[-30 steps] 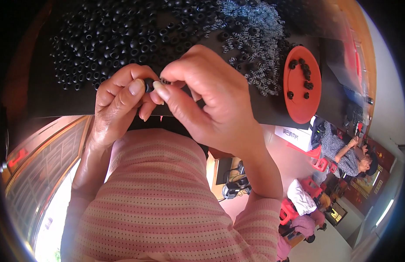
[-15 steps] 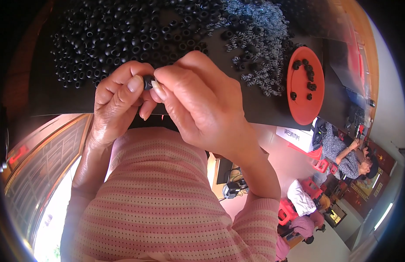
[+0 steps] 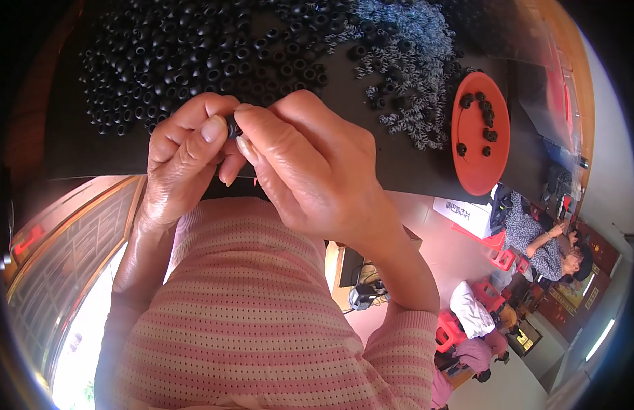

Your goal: The person assembles small components by picking up black rings and coils from a table and inserting the coils into the rings by hand.

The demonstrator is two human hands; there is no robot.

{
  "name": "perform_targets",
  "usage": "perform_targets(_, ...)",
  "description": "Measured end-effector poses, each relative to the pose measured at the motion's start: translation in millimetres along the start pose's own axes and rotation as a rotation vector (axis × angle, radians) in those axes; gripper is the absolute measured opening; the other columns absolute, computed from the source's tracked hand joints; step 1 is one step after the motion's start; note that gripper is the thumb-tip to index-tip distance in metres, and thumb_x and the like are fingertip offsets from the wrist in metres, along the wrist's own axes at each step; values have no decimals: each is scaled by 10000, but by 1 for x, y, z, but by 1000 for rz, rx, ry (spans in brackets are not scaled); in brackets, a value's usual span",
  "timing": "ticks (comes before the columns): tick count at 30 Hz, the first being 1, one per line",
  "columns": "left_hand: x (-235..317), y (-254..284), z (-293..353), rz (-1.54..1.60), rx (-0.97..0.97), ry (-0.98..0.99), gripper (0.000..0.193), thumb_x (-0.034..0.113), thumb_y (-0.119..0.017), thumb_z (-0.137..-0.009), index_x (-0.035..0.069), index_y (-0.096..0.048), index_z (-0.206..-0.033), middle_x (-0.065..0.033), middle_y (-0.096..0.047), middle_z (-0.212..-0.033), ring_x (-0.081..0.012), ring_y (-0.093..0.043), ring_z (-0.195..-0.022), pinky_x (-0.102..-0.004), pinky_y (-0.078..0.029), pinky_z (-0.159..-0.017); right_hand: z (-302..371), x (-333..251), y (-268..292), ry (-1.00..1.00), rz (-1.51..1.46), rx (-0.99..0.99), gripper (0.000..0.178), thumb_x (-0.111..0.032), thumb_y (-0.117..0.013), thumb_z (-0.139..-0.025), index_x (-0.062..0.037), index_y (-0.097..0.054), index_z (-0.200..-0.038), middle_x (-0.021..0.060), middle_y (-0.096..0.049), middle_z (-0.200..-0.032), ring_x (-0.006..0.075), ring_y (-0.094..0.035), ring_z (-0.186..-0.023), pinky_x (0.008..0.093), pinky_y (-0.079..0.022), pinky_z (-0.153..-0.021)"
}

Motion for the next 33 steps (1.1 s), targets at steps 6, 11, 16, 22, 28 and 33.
perform_targets(6, 0, -2, 0, 28, 10, -29, 274, 219, -480, -981, -29, -559, -1065, -52, -590, -853, -80, -473, -627, -207, -386, -548, 1, -2, 0, -7, -21, 12, 249, 86, -630, -799, 48, -622, -1045, 135, -631, -878, 165, -614, -696, 241, -499, -602)
perform_targets(11, 1, -4, 0, 31, 54, -47, 227, 199, -488, -982, -4, -588, -994, -13, -590, -790, -44, -472, -613, -183, -366, -519, 3, -2, -2, -1, 32, -6, 236, 87, -635, -795, 52, -626, -1028, 137, -635, -883, 170, -627, -686, 239, -500, -592)
perform_targets(16, -1, -1, 1, -26, 25, -45, 227, 213, -503, -976, 3, -588, -983, 9, -545, -735, -38, -464, -607, -186, -362, -521, 3, -4, -1, 6, 36, -14, 245, 91, -639, -788, 56, -624, -1030, 142, -638, -872, 169, -623, -677, 238, -497, -587)
perform_targets(22, 0, -5, 1, -11, 50, -94, 232, 218, -501, -977, 2, -586, -977, 12, -540, -725, -37, -461, -598, -182, -365, -525, 6, -3, -4, 22, 26, -15, 286, 93, -641, -782, 66, -610, -1065, 137, -634, -847, 166, -590, -646, 239, -474, -559)
perform_targets(28, -1, -1, 1, -49, 28, -103, 232, 213, -491, -981, -1, -582, -978, 2, -555, -750, -39, -473, -608, -180, -375, -523, 9, -4, -5, 16, 30, -22, 322, 93, -642, -778, 66, -600, -1096, 130, -629, -827, 165, -579, -635, 241, -461, -547)
perform_targets(33, -2, -3, 2, -25, 25, -122, 233, 210, -488, -982, -4, -580, -981, 0, -558, -755, -42, -473, -609, -182, -375, -523, 10, -6, -4, 21, 40, -17, 326, 93, -644, -777, 64, -601, -1099, 125, -625, -821, 165, -578, -635, 240, -462, -551)
Point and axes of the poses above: each hand's wrist, its own z-axis away from the middle knuckle, its own y-axis out of the back of the hand, x = y × z, the point moved 3 cm from there along -z, towards the middle knuckle
